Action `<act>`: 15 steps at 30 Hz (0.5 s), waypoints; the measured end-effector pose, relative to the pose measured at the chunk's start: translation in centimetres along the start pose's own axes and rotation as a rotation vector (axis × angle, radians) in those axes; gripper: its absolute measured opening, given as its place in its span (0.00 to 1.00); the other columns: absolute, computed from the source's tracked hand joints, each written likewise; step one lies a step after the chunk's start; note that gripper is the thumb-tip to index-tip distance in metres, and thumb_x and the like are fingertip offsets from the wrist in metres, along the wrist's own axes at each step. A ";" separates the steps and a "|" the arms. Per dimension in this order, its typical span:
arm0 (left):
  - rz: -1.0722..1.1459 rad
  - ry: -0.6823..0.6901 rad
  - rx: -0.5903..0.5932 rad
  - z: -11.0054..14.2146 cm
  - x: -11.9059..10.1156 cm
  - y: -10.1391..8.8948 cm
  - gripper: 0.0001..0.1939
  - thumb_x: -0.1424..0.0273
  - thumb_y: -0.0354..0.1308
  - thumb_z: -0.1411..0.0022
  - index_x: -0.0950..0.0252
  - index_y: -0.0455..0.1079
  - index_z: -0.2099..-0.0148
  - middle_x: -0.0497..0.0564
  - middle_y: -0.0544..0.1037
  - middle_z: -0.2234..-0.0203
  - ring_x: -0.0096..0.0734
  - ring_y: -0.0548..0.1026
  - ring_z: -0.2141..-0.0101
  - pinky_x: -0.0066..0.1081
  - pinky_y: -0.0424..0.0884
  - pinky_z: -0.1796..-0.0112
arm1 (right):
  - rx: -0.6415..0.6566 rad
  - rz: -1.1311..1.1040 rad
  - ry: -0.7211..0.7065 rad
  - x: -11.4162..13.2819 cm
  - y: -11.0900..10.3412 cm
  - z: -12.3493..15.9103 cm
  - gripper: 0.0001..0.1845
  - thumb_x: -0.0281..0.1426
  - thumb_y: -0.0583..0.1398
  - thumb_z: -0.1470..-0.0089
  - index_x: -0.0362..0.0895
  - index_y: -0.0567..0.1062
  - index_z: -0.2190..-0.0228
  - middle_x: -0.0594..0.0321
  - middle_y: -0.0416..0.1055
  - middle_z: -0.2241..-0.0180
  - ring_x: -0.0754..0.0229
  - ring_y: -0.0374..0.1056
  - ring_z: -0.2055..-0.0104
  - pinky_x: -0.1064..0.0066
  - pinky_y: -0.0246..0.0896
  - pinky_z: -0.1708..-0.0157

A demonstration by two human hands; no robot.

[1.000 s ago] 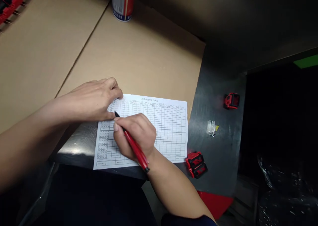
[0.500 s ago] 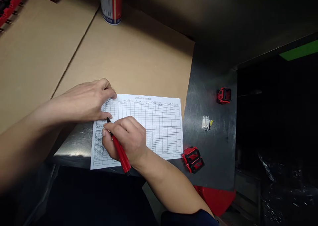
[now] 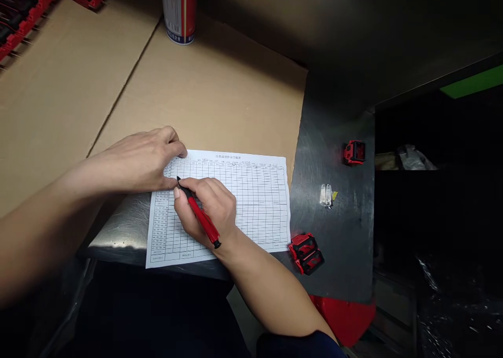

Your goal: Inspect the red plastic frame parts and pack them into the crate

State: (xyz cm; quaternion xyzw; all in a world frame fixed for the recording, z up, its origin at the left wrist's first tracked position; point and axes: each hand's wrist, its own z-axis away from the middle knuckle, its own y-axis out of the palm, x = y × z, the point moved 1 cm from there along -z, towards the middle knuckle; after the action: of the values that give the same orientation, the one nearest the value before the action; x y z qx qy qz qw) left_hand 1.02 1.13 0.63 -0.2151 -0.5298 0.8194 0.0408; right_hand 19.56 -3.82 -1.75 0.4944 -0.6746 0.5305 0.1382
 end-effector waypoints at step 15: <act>-0.010 0.018 -0.011 0.4 -0.5 -0.4 0.25 0.58 0.62 0.42 0.65 0.70 0.45 0.58 0.69 0.48 0.47 0.74 0.53 0.39 0.70 0.55 | -0.046 -0.135 0.488 -1.8 0.6 -1.8 0.04 0.34 0.68 0.48 0.46 0.80 0.72 0.65 0.78 0.72 0.60 0.73 0.71 0.69 0.67 0.71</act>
State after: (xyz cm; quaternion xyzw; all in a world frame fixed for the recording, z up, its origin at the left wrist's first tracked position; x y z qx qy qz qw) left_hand 1.24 0.80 1.30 -0.2200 -0.5349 0.8143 0.0482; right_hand 19.33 -1.39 -2.71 0.3925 -0.5986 0.6081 0.3433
